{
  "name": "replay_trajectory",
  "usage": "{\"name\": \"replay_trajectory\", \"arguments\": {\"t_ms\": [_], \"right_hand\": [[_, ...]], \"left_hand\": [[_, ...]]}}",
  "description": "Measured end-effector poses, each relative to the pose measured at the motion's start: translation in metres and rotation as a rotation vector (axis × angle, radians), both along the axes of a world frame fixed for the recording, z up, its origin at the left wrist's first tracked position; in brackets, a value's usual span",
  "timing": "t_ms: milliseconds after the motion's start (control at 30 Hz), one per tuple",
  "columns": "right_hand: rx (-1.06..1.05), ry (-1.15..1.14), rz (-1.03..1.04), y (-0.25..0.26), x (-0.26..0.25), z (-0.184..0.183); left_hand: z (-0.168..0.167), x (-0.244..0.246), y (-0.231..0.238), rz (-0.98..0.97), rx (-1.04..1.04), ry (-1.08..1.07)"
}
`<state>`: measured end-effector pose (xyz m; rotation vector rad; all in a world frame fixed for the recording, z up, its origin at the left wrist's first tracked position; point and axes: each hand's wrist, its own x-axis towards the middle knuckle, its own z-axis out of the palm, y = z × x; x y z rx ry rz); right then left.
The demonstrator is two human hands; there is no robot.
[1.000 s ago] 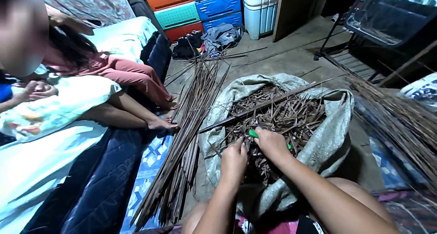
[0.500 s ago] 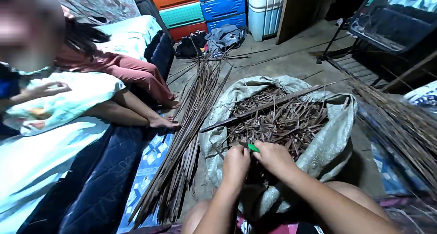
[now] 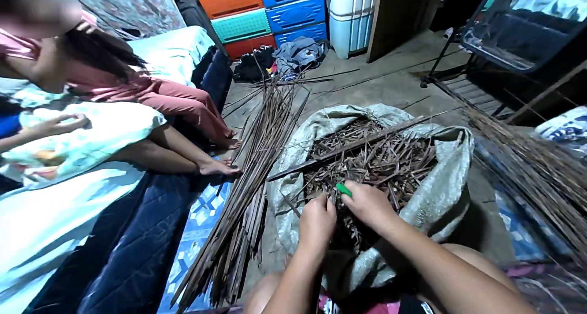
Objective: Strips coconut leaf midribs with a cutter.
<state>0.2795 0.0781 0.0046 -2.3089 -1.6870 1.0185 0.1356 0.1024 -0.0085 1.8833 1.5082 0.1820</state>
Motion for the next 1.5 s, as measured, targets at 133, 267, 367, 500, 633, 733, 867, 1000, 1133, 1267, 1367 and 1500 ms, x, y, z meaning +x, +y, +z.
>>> {"name": "replay_trajectory", "arguments": {"t_ms": [133,267,367,500,633,733,867,1000,1133,1267,1367,1500], "right_hand": [[-0.016,0.033,0.128,-0.013,-0.013,-0.003],[-0.02,-0.067,0.088,-0.002,-0.008,-0.008],[-0.007,-0.098,-0.045,0.013,0.006,-0.017],[0.039,-0.032,-0.195,0.02,0.023,-0.018],[0.244,0.35,-0.197,0.013,0.015,-0.028],[0.259,0.748,-0.3,0.011,0.005,-0.035],[0.228,0.944,-0.502,0.019,0.014,-0.042],[0.281,0.519,-0.387,0.024,0.029,-0.041],[0.055,0.163,-0.003,0.005,0.004,-0.016],[-0.067,-0.053,0.14,-0.005,-0.015,-0.005],[-0.039,-0.134,0.095,0.001,-0.012,-0.012],[-0.031,-0.191,-0.015,0.015,-0.005,-0.02]], "left_hand": [[0.002,-0.003,0.0,0.029,-0.008,-0.009],[-0.003,-0.003,0.001,0.034,0.009,-0.107],[-0.004,-0.003,0.0,0.042,-0.013,-0.171],[-0.005,-0.005,-0.001,0.054,-0.033,-0.224],[-0.005,-0.006,0.001,0.069,-0.061,-0.278],[-0.005,-0.004,-0.001,0.052,-0.127,-0.294],[-0.002,-0.002,-0.003,-0.009,-0.3,-0.258],[-0.007,-0.002,-0.001,-0.007,-0.247,-0.237],[-0.01,-0.005,0.007,0.009,-0.116,-0.145],[-0.007,-0.005,0.008,0.036,-0.109,-0.041],[-0.01,-0.003,0.006,0.013,-0.069,-0.045],[-0.008,0.0,0.005,-0.011,-0.043,-0.066]]}}
